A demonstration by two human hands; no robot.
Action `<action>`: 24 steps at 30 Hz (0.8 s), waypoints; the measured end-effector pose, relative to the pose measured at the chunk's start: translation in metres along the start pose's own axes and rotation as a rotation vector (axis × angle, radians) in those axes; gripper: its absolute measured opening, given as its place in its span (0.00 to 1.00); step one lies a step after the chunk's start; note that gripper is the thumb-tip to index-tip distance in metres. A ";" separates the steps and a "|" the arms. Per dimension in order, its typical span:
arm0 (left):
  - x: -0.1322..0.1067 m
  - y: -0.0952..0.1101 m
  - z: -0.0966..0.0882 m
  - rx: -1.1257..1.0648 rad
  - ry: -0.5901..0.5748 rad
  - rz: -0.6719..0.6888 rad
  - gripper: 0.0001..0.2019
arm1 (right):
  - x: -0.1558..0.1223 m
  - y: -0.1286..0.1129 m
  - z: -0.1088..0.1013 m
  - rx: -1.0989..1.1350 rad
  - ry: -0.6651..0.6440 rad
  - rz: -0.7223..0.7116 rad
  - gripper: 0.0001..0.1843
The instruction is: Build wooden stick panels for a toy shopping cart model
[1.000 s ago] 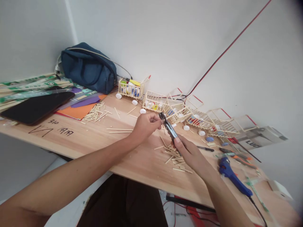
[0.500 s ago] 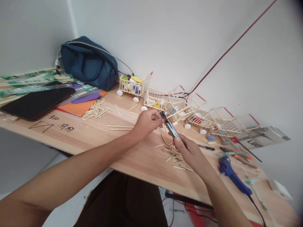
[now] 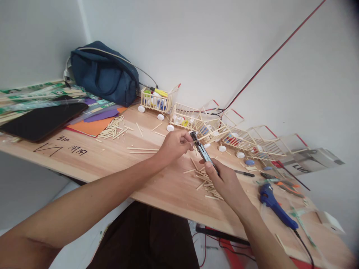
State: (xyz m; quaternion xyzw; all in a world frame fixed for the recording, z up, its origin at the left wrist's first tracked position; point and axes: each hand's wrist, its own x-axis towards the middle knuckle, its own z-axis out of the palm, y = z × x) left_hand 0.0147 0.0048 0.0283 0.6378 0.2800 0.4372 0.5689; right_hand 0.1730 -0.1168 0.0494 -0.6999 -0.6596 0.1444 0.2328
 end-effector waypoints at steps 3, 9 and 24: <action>0.000 0.002 -0.001 -0.037 -0.050 -0.028 0.03 | -0.001 0.001 -0.001 -0.013 0.010 0.017 0.32; 0.006 0.009 -0.005 -0.189 0.011 -0.307 0.13 | -0.008 0.016 -0.004 -0.048 0.035 0.075 0.32; -0.003 0.000 -0.001 0.275 -0.329 -0.072 0.11 | -0.025 0.031 -0.007 -0.007 0.045 0.167 0.31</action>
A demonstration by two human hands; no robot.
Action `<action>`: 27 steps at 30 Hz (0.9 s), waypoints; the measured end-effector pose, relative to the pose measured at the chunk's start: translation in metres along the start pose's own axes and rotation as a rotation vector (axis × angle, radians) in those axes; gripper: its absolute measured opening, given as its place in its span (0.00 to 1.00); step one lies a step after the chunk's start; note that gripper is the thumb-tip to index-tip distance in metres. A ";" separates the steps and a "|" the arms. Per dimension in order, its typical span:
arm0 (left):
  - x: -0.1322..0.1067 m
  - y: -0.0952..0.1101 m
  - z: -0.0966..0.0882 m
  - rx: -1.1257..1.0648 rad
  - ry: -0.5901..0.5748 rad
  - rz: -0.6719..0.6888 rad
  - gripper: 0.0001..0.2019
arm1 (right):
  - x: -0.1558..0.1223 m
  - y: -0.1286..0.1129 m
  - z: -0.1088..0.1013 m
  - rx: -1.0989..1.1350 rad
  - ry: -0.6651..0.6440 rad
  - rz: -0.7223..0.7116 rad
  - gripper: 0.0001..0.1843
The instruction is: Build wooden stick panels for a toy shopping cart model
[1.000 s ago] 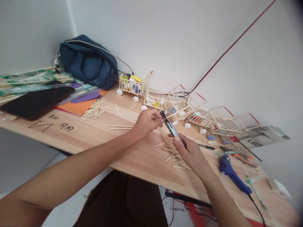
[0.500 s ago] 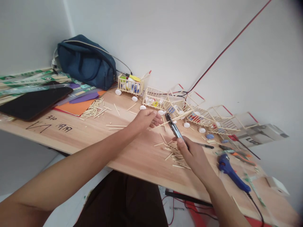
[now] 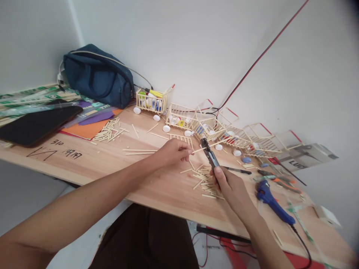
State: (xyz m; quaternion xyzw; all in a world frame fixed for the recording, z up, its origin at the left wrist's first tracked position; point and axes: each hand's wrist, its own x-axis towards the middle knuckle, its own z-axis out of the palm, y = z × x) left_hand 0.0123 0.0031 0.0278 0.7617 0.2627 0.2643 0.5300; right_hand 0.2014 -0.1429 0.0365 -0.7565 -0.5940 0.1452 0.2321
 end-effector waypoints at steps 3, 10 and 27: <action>0.001 -0.005 0.003 -0.010 -0.008 0.037 0.13 | -0.003 0.001 -0.001 -0.025 -0.016 0.003 0.31; -0.002 -0.004 0.011 -0.007 -0.048 0.065 0.11 | -0.010 0.001 0.002 -0.098 -0.049 -0.026 0.30; -0.053 0.007 -0.024 0.287 0.146 -0.036 0.16 | 0.012 -0.048 0.021 -0.156 -0.127 -0.224 0.30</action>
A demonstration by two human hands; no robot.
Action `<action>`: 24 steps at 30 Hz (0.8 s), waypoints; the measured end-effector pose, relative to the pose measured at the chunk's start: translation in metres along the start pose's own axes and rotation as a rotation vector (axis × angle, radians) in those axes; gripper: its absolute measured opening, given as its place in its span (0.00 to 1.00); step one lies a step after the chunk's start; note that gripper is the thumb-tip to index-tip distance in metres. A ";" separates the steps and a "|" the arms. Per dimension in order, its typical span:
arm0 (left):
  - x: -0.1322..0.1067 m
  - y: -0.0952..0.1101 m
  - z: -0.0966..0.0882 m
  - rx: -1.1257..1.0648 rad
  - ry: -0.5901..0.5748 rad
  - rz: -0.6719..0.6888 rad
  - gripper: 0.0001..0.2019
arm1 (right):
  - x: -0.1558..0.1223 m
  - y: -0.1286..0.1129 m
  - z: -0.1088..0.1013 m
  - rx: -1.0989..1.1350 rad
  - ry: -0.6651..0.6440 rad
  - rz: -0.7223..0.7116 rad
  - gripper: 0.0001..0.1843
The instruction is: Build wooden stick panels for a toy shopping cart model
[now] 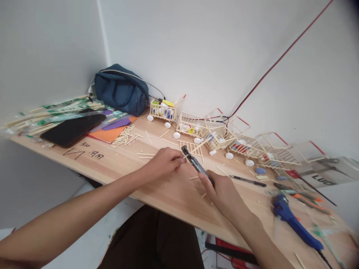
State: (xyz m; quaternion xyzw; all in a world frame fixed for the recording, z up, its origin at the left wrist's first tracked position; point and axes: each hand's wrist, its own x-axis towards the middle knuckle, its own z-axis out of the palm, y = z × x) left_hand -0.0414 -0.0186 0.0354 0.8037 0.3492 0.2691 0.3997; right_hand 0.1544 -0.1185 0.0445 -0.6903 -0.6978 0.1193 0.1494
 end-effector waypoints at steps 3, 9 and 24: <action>-0.022 -0.009 -0.020 -0.025 0.150 -0.073 0.14 | 0.020 -0.029 0.008 -0.023 -0.027 -0.032 0.31; -0.054 -0.033 -0.049 0.048 0.366 -0.161 0.13 | 0.051 -0.074 0.029 -0.053 -0.069 -0.084 0.33; -0.069 -0.060 -0.058 0.145 0.512 -0.169 0.13 | 0.073 -0.104 0.040 -0.139 -0.155 -0.125 0.36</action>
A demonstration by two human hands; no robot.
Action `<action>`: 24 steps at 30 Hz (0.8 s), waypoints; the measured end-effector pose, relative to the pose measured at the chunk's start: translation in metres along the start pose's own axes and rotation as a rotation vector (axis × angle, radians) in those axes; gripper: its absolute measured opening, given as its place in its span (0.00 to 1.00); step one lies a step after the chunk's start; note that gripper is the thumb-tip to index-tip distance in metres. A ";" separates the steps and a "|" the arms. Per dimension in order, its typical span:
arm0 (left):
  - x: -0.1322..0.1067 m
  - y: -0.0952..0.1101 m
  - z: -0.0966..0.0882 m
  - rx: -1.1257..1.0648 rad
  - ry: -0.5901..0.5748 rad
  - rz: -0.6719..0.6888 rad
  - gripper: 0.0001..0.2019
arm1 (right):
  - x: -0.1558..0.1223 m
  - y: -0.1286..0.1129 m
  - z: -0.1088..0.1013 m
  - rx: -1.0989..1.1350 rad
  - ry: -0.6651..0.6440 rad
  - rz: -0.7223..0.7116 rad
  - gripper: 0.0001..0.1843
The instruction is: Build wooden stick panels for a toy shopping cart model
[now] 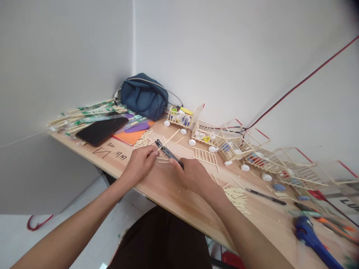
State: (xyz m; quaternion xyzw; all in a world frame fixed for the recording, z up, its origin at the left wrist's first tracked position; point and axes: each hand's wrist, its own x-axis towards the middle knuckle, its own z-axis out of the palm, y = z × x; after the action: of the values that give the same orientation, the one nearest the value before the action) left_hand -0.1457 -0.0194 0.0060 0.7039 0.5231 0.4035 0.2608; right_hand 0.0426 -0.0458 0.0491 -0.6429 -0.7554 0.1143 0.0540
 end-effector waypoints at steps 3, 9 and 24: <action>-0.001 -0.002 0.000 -0.024 -0.008 -0.007 0.13 | 0.000 -0.001 -0.004 0.008 -0.024 -0.007 0.38; -0.002 -0.003 -0.001 -0.026 -0.002 -0.013 0.13 | 0.002 0.000 -0.001 0.024 0.009 -0.035 0.39; 0.000 -0.002 0.006 0.162 0.062 -0.035 0.13 | 0.018 0.008 0.010 0.026 -0.004 -0.060 0.37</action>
State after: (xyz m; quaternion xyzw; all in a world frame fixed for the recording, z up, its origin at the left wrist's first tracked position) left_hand -0.1411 -0.0186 0.0011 0.7006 0.5742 0.3769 0.1935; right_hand 0.0451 -0.0276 0.0359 -0.6189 -0.7730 0.1237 0.0640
